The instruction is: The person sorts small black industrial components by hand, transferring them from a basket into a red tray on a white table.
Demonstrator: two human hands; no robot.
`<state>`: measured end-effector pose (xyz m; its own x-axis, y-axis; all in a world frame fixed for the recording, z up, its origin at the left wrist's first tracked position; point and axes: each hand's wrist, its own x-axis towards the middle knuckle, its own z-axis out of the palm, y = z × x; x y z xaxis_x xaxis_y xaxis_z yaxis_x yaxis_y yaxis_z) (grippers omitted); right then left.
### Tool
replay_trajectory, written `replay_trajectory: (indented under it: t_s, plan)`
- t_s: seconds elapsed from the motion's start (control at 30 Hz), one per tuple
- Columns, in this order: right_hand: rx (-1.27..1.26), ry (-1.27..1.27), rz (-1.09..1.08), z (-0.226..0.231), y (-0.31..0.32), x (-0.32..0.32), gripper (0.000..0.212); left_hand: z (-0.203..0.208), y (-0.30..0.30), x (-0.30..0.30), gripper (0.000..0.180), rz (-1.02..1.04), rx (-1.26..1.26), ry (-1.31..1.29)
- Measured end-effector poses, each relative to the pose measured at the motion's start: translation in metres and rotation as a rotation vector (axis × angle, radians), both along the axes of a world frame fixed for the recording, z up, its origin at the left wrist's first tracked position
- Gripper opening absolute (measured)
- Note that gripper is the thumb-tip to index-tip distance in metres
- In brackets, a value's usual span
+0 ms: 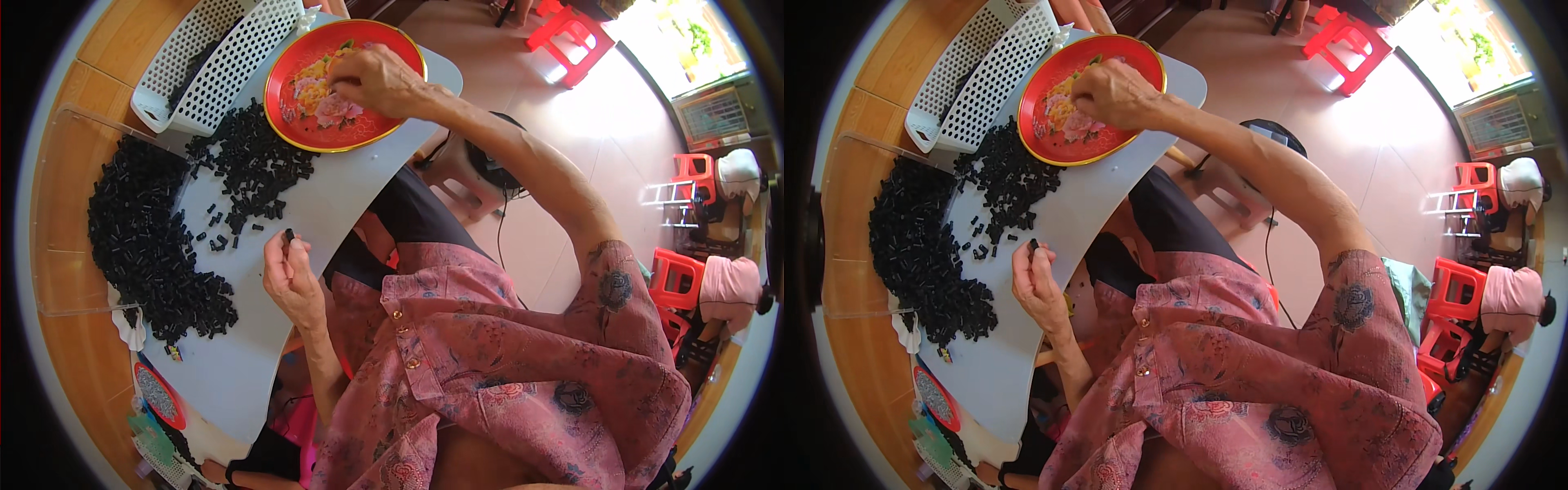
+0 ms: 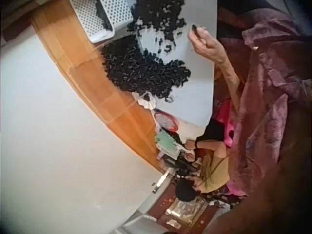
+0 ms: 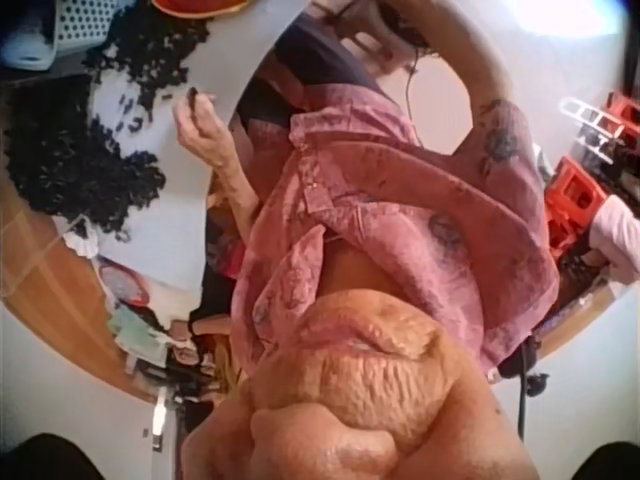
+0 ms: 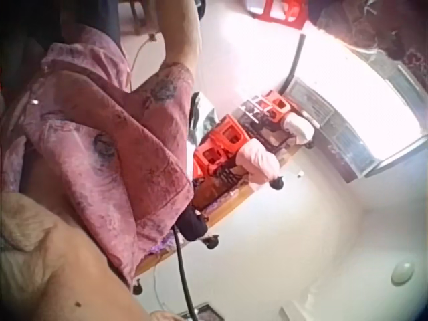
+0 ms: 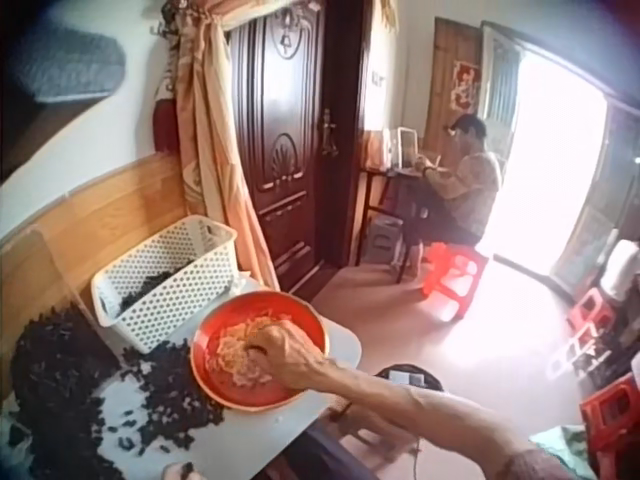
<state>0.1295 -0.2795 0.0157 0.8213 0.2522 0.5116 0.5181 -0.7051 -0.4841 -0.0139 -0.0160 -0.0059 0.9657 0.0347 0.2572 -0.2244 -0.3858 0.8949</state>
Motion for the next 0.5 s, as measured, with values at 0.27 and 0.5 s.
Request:
replay_trajectory:
  t_s: [0.27, 0.5]
  plan:
    - [-0.034, 0.009, 0.053, 0.011, 0.02, 0.036, 0.014, 0.002, -0.004, 0.0, 0.017, 0.004, 0.086, -0.05]
    - [-0.207, 0.004, -0.021, 0.004, 0.02, 0.048, 0.017, 0.0, -0.004, 0.0, 0.018, 0.013, 0.059, -0.038]
